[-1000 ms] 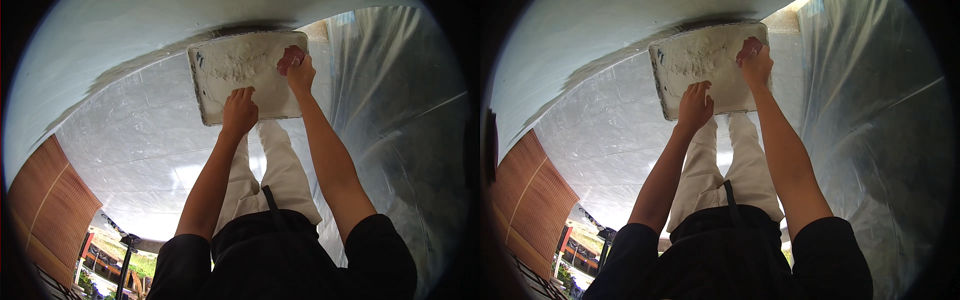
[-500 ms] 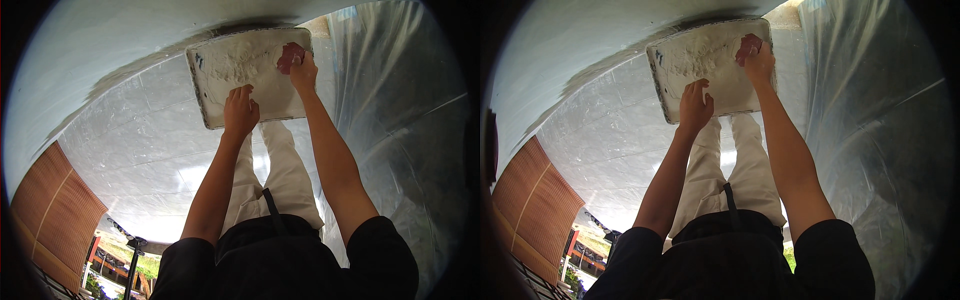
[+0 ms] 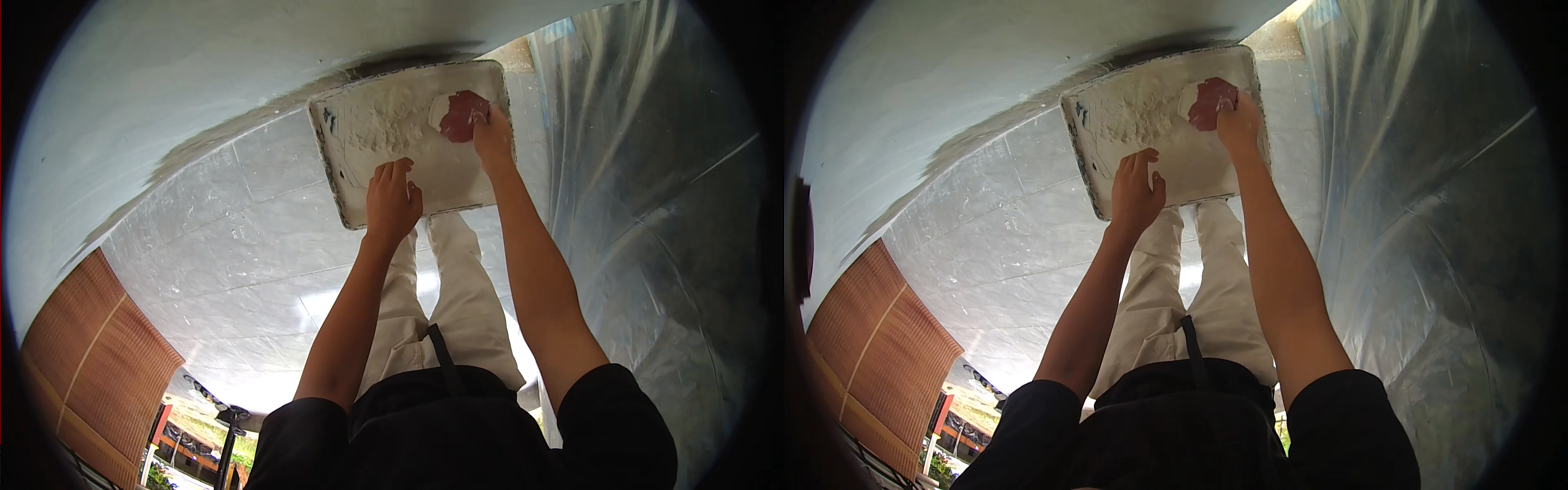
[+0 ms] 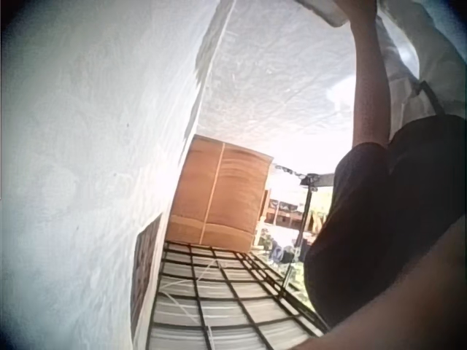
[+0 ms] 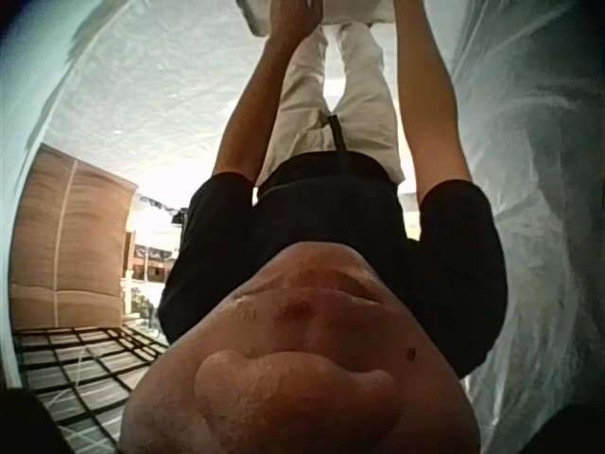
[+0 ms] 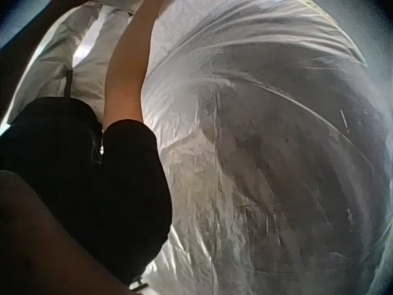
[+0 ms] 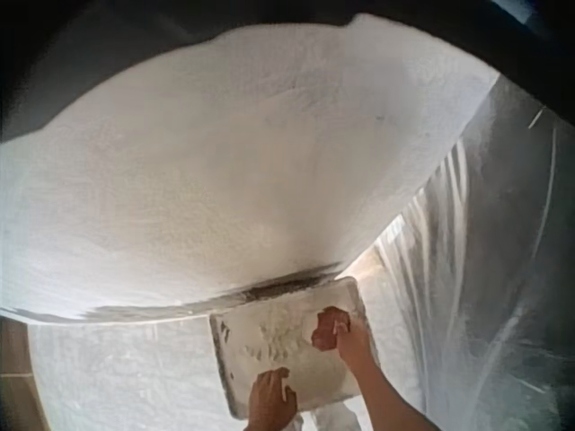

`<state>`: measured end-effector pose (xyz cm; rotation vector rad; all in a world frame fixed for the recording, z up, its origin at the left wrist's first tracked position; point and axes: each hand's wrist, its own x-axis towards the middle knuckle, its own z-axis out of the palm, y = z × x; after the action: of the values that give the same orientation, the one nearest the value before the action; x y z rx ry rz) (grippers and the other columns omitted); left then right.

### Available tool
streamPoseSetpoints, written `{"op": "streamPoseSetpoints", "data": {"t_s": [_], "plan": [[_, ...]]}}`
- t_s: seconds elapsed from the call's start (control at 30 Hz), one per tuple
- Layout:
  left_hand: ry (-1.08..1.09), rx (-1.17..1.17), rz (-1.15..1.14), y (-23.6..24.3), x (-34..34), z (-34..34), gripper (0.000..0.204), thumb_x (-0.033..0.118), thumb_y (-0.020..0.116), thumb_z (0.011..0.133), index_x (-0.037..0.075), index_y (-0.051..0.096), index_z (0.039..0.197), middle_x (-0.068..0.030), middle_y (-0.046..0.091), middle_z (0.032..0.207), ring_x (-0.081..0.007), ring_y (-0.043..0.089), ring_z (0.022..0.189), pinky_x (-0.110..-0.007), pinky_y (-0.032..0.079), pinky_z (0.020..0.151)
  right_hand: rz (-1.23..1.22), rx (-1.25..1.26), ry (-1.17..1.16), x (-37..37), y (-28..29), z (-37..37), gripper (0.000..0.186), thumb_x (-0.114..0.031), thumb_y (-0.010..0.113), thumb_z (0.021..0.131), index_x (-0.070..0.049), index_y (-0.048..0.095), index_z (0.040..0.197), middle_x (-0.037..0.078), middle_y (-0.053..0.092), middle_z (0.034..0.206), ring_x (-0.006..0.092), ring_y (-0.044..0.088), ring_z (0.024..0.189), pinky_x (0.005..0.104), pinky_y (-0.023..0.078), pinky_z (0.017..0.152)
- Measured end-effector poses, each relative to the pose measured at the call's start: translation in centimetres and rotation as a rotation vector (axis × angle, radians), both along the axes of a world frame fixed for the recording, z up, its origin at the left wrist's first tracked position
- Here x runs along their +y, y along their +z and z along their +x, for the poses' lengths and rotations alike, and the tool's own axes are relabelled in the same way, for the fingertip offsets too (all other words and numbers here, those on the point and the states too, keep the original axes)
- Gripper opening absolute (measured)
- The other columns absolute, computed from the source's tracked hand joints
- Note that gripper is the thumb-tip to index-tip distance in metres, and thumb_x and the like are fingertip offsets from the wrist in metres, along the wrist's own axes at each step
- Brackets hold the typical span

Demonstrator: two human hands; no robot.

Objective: Applying plaster or wall putty to a damaged section of a wall using a spreader.

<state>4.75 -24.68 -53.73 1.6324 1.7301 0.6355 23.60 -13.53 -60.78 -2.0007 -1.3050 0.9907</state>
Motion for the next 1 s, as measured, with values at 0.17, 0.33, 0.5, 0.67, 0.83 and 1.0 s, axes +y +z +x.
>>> {"op": "streamPoseSetpoints", "data": {"t_s": [0.17,0.33,0.5,0.67,0.83,1.0], "plan": [[0.040,0.035,0.097,2.0,1.1,-1.3,0.035,-0.001,0.055,0.078,0.001,0.054,0.112,-0.0171,0.060,0.108,-0.0364,0.054,0.108,-0.045,0.043,0.094,-0.149,0.472,-0.139,-1.1,3.6,-1.1,0.017,-0.010,0.051,0.096,-0.002,0.059,0.109,0.010,0.064,0.099,0.0222,0.062,0.089,0.0373,0.051,0.077],[0.108,0.066,0.235,5.1,3.3,-0.4,0.035,-0.003,0.055,0.076,0.000,0.054,0.112,-0.0188,0.059,0.110,-0.0377,0.054,0.109,-0.045,0.043,0.094,-0.119,0.956,-0.243,-1.4,11.1,0.5,0.021,-0.010,0.050,0.098,-0.003,0.054,0.118,0.006,0.061,0.112,0.0181,0.062,0.098,0.0398,0.055,0.086],[0.163,0.049,0.369,10.3,4.8,0.0,0.037,-0.003,0.057,0.075,0.002,0.056,0.112,-0.0186,0.059,0.112,-0.0371,0.053,0.112,-0.045,0.042,0.095,-0.013,1.199,-0.084,-0.3,19.7,2.0,0.029,-0.014,0.057,0.096,-0.005,0.050,0.123,0.008,0.061,0.118,0.0233,0.062,0.107,0.0448,0.055,0.091],[0.198,0.067,0.609,18.8,7.7,0.9,0.036,-0.007,0.054,0.076,0.000,0.054,0.111,-0.0188,0.059,0.109,-0.0377,0.054,0.110,-0.045,0.044,0.095,0.178,1.320,0.119,2.1,31.2,1.7,0.029,-0.011,0.057,0.096,-0.004,0.047,0.123,0.009,0.062,0.117,0.0207,0.065,0.103,0.0417,0.058,0.087],[0.230,0.105,0.830,28.5,10.6,0.5,0.039,-0.005,0.056,0.076,0.001,0.054,0.114,-0.0156,0.059,0.114,-0.0368,0.052,0.117,-0.046,0.043,0.096,0.348,1.380,0.353,3.9,41.7,1.1,0.032,-0.012,0.054,0.098,-0.001,0.047,0.127,0.010,0.063,0.118,0.0205,0.065,0.106,0.0394,0.059,0.086],[0.214,0.224,1.077,36.9,12.3,-1.1,0.041,-0.004,0.056,0.075,0.001,0.052,0.116,-0.0147,0.058,0.116,-0.0376,0.051,0.118,-0.046,0.041,0.099,0.520,1.371,0.478,5.4,49.3,-0.2,0.029,-0.010,0.052,0.099,0.000,0.050,0.126,0.011,0.062,0.119,0.0195,0.064,0.106,0.0384,0.056,0.091]]}}
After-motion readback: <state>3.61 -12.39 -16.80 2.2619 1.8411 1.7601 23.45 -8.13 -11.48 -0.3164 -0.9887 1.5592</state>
